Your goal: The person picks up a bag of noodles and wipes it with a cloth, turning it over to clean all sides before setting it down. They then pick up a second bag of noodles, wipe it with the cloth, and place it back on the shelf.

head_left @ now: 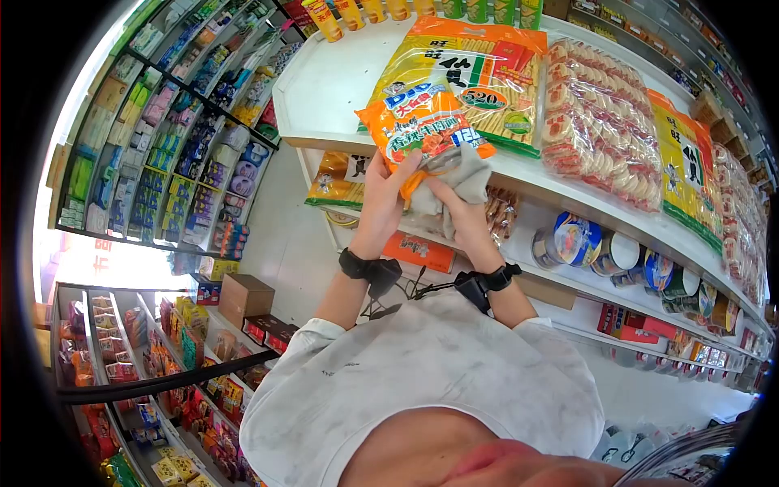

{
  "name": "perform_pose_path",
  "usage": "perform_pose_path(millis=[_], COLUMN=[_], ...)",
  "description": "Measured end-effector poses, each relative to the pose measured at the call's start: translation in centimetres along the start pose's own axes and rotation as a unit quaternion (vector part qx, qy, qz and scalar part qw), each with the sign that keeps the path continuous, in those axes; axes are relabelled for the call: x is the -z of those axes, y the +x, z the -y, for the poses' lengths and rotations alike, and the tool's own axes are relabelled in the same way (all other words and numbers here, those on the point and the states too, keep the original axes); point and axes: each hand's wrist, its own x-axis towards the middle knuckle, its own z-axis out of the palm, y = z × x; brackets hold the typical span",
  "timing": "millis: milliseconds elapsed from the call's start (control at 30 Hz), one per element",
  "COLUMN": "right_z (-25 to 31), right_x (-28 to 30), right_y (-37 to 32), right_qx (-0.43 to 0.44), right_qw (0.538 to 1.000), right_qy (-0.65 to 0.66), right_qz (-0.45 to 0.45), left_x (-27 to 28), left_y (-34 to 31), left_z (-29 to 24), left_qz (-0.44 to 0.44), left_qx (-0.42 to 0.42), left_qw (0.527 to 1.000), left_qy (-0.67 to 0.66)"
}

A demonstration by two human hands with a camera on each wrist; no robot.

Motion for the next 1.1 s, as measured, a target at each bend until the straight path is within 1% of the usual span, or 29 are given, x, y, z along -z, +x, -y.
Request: perform_pose_path(millis=[67, 167, 267, 367, 467, 567, 667, 767, 867, 900, 933, 967, 1000, 1067, 1100], right_z=[0.4, 2.2, 1.4, 1.5, 1.1, 1.5, 1.8, 3.2, 3.7, 4.3, 5.0, 5.5, 5.4, 5.8, 6.4], right_x=[0.2, 0.9, 1.6, 1.9, 2.7, 2.8, 2.8, 1.5, 2.8, 3.0, 3.1, 3.4, 3.9, 5.4, 5.6], right_y=[-0.4, 1.6, 2.9, 3.6, 4.2, 4.1, 4.3, 4.3, 4.9, 4.9, 4.5, 4.3, 5.0, 5.4, 5.5], right_qx=[-0.007, -0.041, 0.057, 0.087, 0.097, 0.096, 0.11, 0.089, 0.101, 0.074, 0.045, 0.015, 0.099, 0.119, 0.131], right_qw=[0.999, 0.999, 0.998, 0.995, 0.993, 0.993, 0.991, 0.986, 0.991, 0.992, 0.992, 0.99, 0.986, 0.985, 0.983], right_qy=[-0.015, -0.026, -0.026, -0.025, -0.036, -0.046, 0.003, 0.084, 0.0, -0.028, -0.055, -0.083, -0.107, -0.049, -0.017], right_qz=[-0.031, 0.001, 0.014, -0.031, -0.052, -0.055, -0.074, -0.111, -0.091, -0.099, -0.107, -0.116, -0.085, -0.111, -0.126], left_x=[0.5, -0.1, -0.3, -0.6, -1.6, -1.7, -2.6, -2.0, -1.8, -2.0, -2.2, -2.0, -1.7, -0.1, 0.3], left_y=[0.3, 1.9, 2.9, 3.2, 3.3, 3.9, 4.1, 6.3, 9.9, 11.1, 12.2, 13.2, 13.8, 13.4, 12.4], left_z=[0.6, 1.5, 2.6, 3.1, 3.9, 3.4, 2.2, 2.9, 3.5, 3.7, 3.9, 4.1, 4.2, 4.7, 3.9], left_qz=[-0.008, -0.04, -0.037, -0.006, 0.004, 0.019, 0.011, 0.063, 0.083, 0.072, 0.057, 0.04, -0.035, -0.046, -0.047], left_qx=[0.011, 0.024, 0.008, -0.01, -0.022, -0.004, 0.059, 0.056, 0.047, -0.003, -0.052, -0.097, -0.24, -0.232, -0.228], left_qw=[1.0, 0.997, 0.996, 0.998, 0.997, 0.998, 0.998, 0.995, 0.995, 0.996, 0.987, 0.967, 0.883, 0.893, 0.897], left_qy=[-0.028, -0.055, -0.077, -0.057, -0.072, -0.06, -0.03, -0.057, -0.031, 0.057, 0.144, 0.23, 0.402, 0.383, 0.375])
